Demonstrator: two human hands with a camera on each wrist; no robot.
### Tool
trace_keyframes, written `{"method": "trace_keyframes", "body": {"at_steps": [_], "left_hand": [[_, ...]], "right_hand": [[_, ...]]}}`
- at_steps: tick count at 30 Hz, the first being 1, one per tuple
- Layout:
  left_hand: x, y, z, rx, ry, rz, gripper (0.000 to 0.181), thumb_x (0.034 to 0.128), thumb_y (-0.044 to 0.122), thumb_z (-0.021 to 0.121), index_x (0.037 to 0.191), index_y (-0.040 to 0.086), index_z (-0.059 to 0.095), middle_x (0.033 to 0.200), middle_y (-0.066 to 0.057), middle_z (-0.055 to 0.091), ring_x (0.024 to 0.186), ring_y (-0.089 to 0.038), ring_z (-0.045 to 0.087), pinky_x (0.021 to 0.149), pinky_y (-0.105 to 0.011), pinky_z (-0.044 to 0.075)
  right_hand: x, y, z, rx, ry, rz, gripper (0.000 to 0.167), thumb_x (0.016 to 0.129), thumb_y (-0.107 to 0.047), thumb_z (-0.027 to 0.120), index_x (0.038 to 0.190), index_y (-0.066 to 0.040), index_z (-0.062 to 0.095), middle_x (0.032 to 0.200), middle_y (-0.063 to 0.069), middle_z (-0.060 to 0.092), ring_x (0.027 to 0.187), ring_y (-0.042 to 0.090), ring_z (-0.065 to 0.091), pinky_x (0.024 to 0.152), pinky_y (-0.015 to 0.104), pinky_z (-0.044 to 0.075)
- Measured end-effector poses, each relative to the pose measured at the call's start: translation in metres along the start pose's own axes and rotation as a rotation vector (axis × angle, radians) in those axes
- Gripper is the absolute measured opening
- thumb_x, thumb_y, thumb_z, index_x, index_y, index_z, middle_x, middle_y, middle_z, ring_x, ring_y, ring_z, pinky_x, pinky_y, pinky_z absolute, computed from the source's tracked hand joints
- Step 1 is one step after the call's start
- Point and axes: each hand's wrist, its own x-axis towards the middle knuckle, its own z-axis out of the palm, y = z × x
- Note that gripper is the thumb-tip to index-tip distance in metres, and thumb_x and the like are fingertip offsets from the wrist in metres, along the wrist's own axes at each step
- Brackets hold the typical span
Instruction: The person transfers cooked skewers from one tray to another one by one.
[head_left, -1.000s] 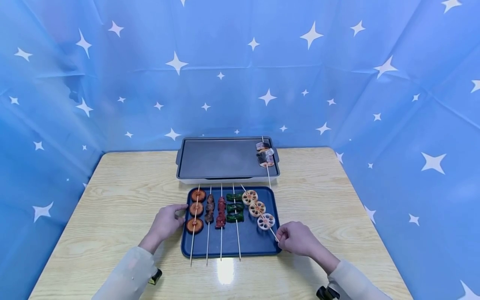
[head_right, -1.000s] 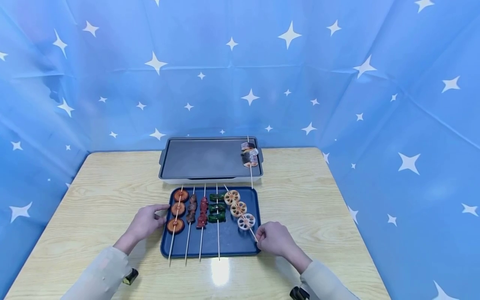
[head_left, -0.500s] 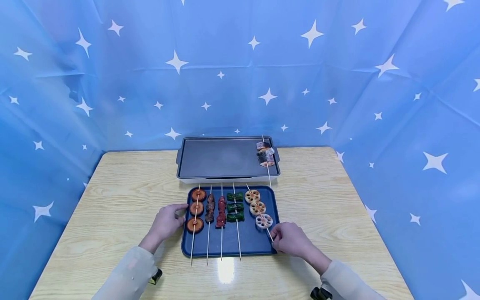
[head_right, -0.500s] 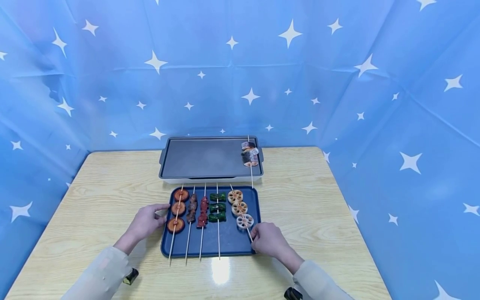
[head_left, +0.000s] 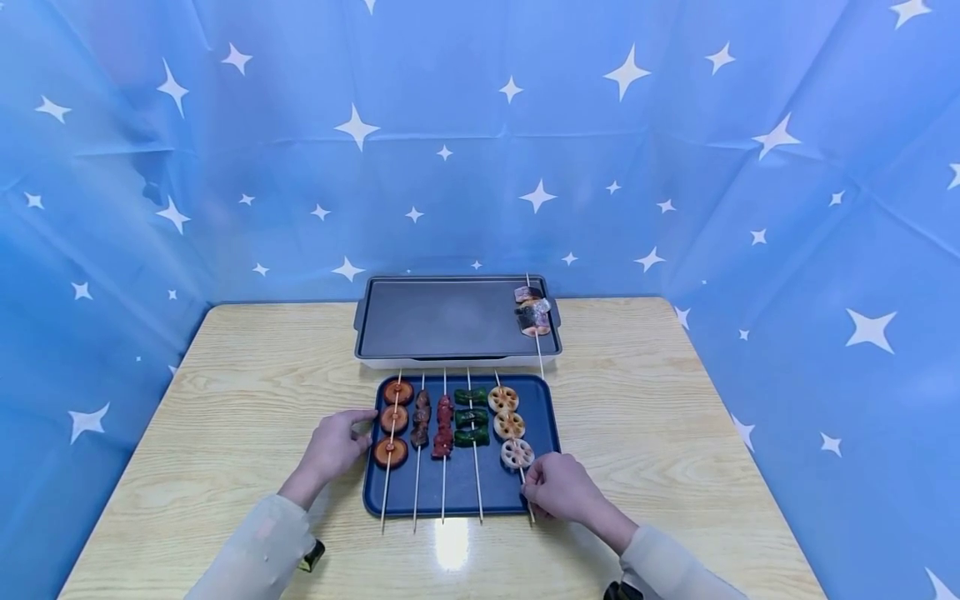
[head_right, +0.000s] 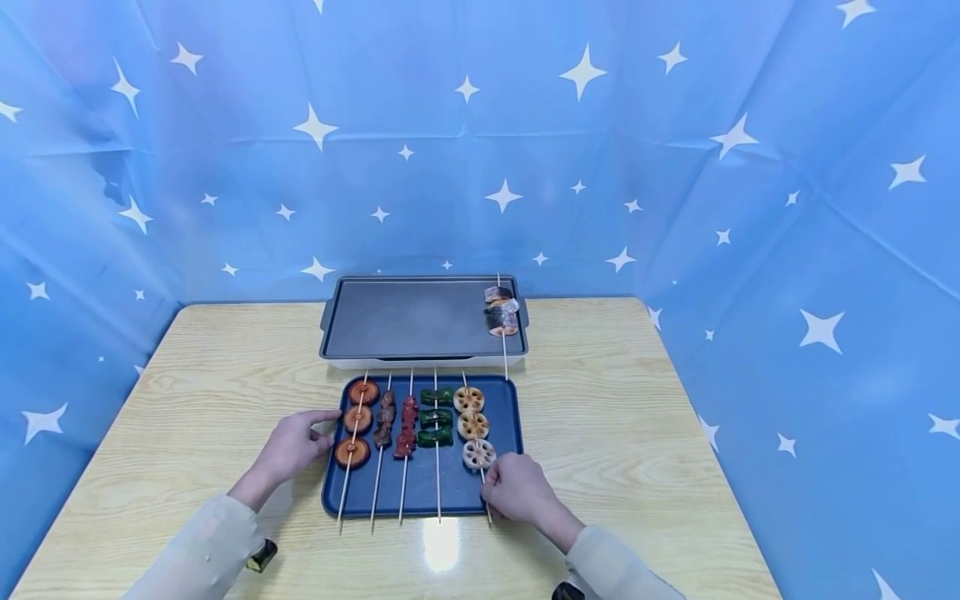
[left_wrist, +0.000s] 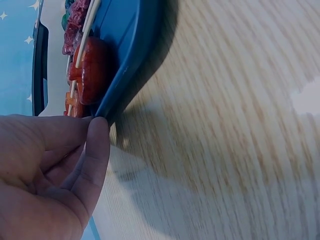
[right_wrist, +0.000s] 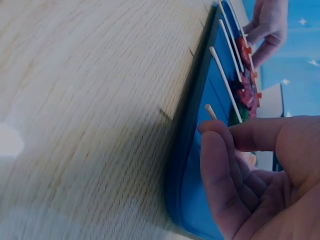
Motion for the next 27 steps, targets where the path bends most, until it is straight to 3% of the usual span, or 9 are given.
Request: {"method": "trace_keyframes", "body": {"at_steps": [4,19,27], "left_hand": [[0.0,-0.001,0.0,0.008,0.006,0.007,0.045,0.0836,-0.002,0.066,0.128,0.005,0.063,0.089,-0.008,0.072,0.065,-0.01,0.062,0.053,-0.025,0.048],[0.001,-0.001,0.001,0.015,0.005,0.009,0.045,0.0834,-0.002,0.067,0.128,0.006,0.064,0.11,-0.014,0.071,0.07,-0.011,0.065,0.056,-0.024,0.051],[0.0,-0.001,0.0,0.034,0.021,0.03,0.044,0.0823,-0.002,0.067,0.126,0.006,0.065,0.119,-0.017,0.069,0.071,-0.011,0.066,0.058,-0.024,0.052]], "right_hand": [[0.003,-0.002,0.003,-0.003,0.003,-0.002,0.028,0.087,-0.012,0.064,0.06,-0.015,0.062,0.048,-0.007,0.059,0.043,0.008,0.054,0.043,0.024,0.043],[0.007,-0.002,0.011,-0.012,-0.007,-0.006,0.025,0.086,-0.019,0.07,0.061,-0.015,0.066,0.052,-0.006,0.063,0.043,0.006,0.054,0.041,0.024,0.045],[0.01,-0.004,-0.005,-0.034,-0.009,-0.034,0.029,0.091,-0.02,0.066,0.063,-0.014,0.067,0.053,-0.006,0.062,0.042,0.006,0.053,0.041,0.024,0.045]]}}
